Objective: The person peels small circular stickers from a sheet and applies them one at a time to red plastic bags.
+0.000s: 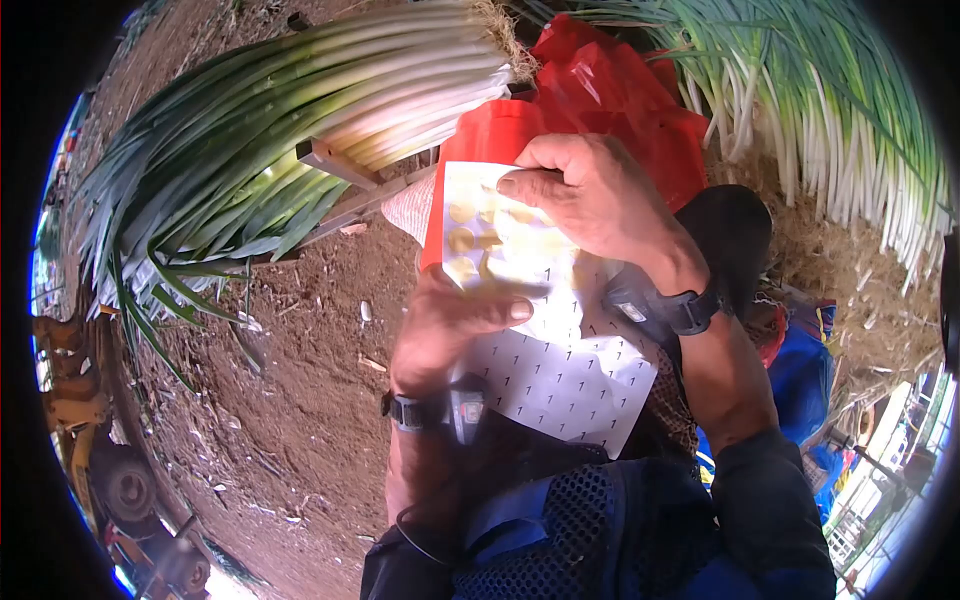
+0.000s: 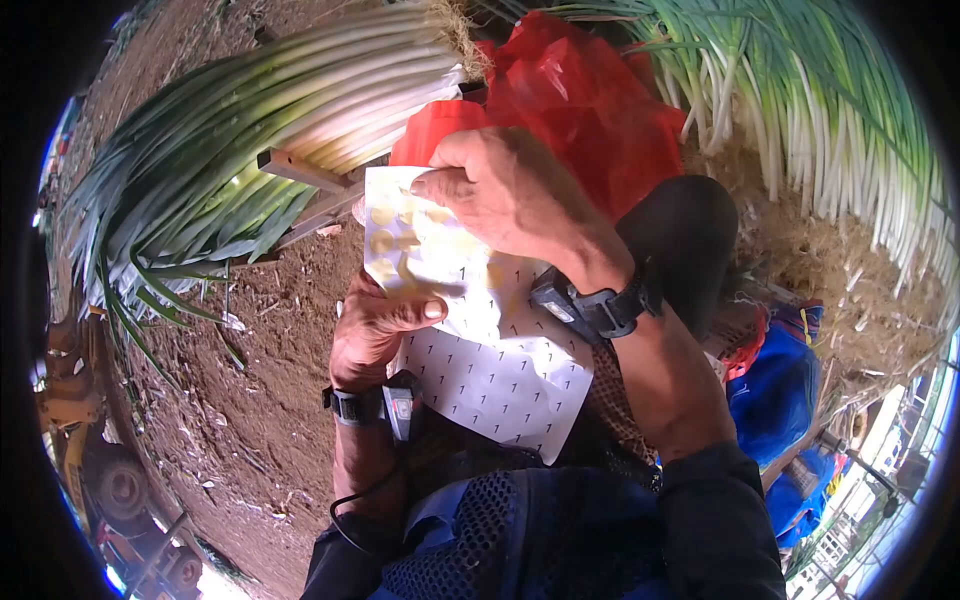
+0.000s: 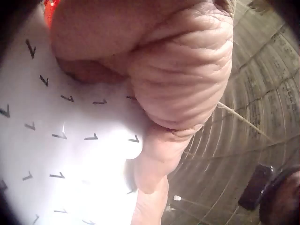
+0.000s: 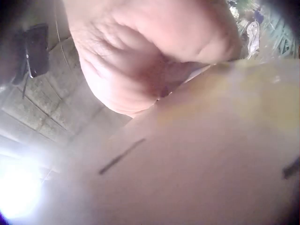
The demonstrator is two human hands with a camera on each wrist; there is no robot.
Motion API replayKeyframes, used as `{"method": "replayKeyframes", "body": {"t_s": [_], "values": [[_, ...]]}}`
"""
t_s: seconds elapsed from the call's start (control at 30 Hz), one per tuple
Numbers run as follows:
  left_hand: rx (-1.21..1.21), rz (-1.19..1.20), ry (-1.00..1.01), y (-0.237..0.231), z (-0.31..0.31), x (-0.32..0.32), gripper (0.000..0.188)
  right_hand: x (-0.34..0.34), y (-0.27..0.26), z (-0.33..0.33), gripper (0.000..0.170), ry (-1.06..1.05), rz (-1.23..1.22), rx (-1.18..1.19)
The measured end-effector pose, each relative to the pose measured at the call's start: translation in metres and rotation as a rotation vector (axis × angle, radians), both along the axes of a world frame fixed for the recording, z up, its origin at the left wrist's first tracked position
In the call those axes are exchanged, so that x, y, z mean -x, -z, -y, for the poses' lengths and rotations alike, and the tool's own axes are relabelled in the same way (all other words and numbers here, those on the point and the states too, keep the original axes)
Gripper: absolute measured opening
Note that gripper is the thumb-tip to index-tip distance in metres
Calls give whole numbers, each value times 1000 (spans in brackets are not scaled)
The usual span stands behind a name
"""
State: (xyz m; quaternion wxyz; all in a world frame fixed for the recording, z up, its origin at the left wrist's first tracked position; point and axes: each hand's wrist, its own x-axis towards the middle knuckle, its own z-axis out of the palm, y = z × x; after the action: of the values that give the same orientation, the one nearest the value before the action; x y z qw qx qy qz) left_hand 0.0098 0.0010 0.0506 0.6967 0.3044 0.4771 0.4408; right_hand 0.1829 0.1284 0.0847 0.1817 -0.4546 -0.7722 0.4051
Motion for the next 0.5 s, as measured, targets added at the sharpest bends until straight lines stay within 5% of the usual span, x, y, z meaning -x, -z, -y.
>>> {"method": "replayKeyframes", "body": {"t_s": [0.23,0.5], "values": [[134,-6,-4,9,4,3,43,9,10,5,20,5,-57,-21],[39,27,-82,13,5,-3,25,10,29,7,23,-13,-41,31]]}}
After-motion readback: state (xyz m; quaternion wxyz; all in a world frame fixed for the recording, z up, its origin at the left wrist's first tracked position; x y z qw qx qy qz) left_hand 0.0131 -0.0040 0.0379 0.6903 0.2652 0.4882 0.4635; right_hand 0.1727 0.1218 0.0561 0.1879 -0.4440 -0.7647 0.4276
